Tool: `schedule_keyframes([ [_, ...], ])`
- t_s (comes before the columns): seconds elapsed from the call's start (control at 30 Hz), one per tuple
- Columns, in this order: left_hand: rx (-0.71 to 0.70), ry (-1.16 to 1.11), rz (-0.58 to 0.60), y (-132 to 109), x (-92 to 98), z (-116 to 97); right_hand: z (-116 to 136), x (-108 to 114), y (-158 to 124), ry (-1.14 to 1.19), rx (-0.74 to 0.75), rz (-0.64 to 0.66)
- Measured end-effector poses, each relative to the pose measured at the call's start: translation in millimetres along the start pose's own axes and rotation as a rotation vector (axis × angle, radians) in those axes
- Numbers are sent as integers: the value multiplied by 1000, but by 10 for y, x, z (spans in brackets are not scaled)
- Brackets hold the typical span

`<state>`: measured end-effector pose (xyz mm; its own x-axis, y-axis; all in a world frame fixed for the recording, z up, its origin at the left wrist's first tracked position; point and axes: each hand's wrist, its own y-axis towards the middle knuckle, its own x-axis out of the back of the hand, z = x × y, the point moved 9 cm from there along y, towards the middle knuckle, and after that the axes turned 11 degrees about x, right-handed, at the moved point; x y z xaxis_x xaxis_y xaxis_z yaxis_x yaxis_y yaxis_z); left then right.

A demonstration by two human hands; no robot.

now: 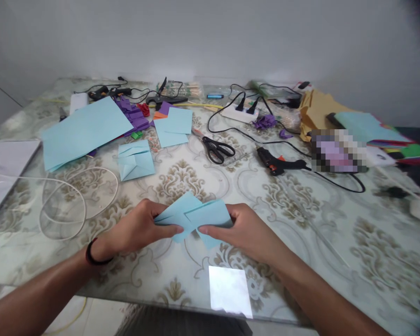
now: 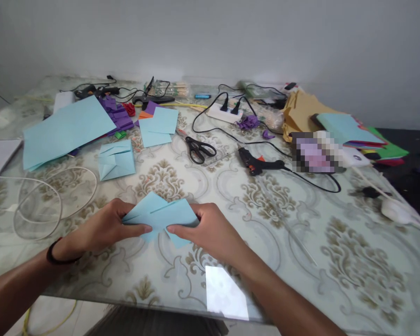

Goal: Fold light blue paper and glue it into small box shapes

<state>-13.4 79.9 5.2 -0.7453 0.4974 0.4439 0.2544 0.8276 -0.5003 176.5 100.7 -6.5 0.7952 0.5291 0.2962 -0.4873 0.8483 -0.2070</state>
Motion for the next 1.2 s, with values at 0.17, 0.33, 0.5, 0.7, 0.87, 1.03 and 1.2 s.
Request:
schedule_keyframes([
  [0.17, -29, 7, -101, -17, 56, -36, 215, 15, -6, -63, 159, -51],
  [0.33, -239, 58, -228, -132, 46, -205, 524, -91, -82, -170, 488, -101],
  [0.5, -638, 124, -266, -410, 49, -544, 772, -130, -255, -302, 821, -161],
  [0.7, -765, 183, -249, -539, 38, -689, 902, -154, -374, -396, 952, -173],
  [0.87, -773, 199, -238, -579, 23, -613, 918, -101, -374, -350, 917, -155],
  [1.03, -821, 232, -254, -653, 49, -600, 977, -20, -408, -279, 951, -165],
  [1.2, -884, 301, -253, -735, 55, -628, 1018, 9, -491, -246, 1023, -167],
])
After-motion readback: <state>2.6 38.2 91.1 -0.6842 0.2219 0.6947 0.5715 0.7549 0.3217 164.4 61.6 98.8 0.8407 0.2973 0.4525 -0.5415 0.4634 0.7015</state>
